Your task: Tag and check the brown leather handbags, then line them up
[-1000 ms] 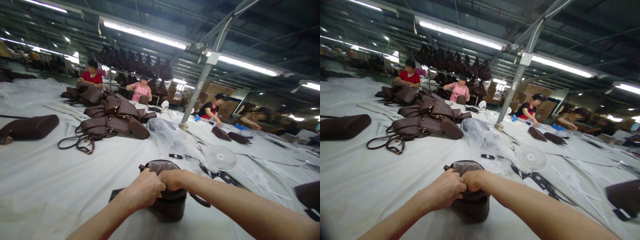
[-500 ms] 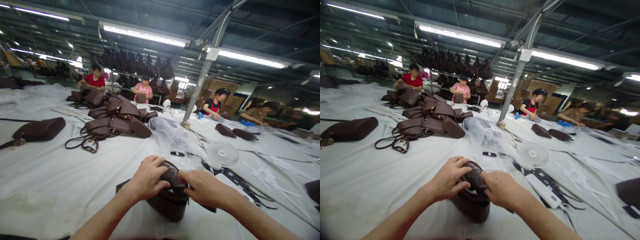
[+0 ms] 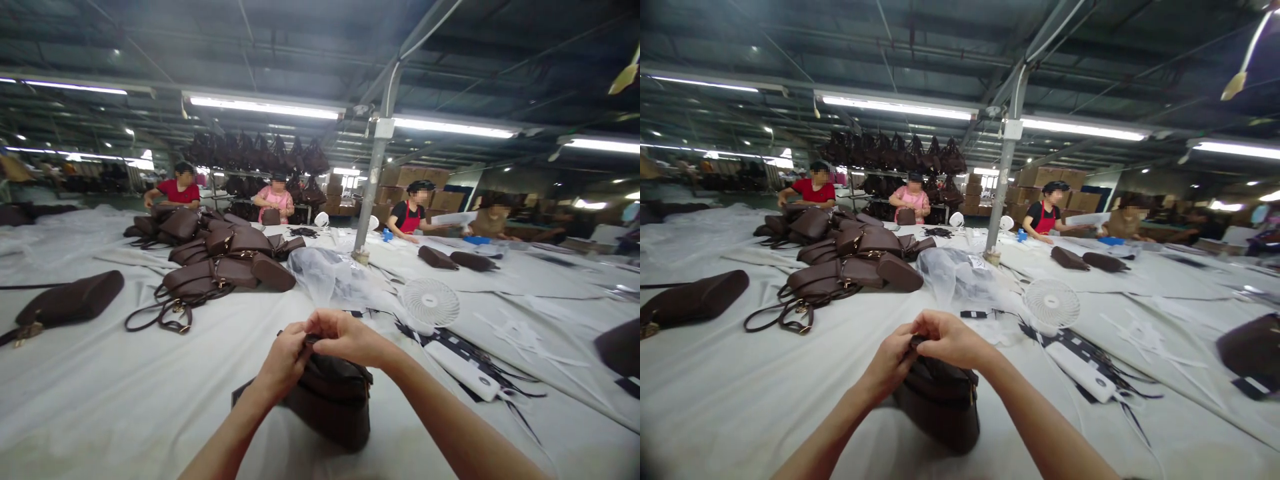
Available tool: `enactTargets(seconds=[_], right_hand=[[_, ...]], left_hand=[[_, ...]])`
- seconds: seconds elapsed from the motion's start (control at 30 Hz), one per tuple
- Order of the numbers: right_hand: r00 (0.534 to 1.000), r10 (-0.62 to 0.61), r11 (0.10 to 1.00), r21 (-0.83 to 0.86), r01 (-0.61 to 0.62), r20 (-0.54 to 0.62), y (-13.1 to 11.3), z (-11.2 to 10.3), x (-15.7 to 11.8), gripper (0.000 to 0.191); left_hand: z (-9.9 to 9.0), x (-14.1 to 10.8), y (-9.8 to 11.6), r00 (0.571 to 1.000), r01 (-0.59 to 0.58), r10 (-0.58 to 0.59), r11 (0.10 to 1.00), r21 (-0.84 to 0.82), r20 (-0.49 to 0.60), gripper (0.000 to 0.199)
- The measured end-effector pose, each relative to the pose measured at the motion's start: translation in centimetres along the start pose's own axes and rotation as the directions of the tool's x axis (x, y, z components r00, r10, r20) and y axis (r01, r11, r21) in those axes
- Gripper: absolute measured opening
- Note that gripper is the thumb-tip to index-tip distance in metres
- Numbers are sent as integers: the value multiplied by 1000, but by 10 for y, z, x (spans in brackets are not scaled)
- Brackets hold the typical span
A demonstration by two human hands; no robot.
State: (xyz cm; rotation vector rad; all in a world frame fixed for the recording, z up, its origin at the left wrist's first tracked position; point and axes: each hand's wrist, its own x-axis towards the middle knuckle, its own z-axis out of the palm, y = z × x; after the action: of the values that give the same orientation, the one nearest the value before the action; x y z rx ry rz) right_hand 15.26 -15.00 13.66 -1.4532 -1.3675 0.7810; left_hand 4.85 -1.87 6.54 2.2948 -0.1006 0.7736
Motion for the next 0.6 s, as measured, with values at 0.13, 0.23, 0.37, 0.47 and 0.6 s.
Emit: enactTargets(seconds=[0.13,0.23,0.37,0.47,0.6], right_hand=[[998,7,965,-261,-23,-62,-1,1,-38,44],[986,93,843,-516,-151,-137,9,7,-59,62],[976,94,719,-665,-202,-194,22,14,-62,60],[980,96,721,-666,-190,-176,19,13,-58,60],[976,11,790,-597,-141,-217,19,5,-61,52]], left_hand=[[1,4,1,998,34,-38,996,79,46,24],[0,9,5,997,59,-67,987,151,48,24],[-2,12,2,999,46,-48,972,230,2,30],[-2,10,-4,995,103,-94,948,302,-43,30],[-4,11,-9,971,238,-206,896,374,-125,26]])
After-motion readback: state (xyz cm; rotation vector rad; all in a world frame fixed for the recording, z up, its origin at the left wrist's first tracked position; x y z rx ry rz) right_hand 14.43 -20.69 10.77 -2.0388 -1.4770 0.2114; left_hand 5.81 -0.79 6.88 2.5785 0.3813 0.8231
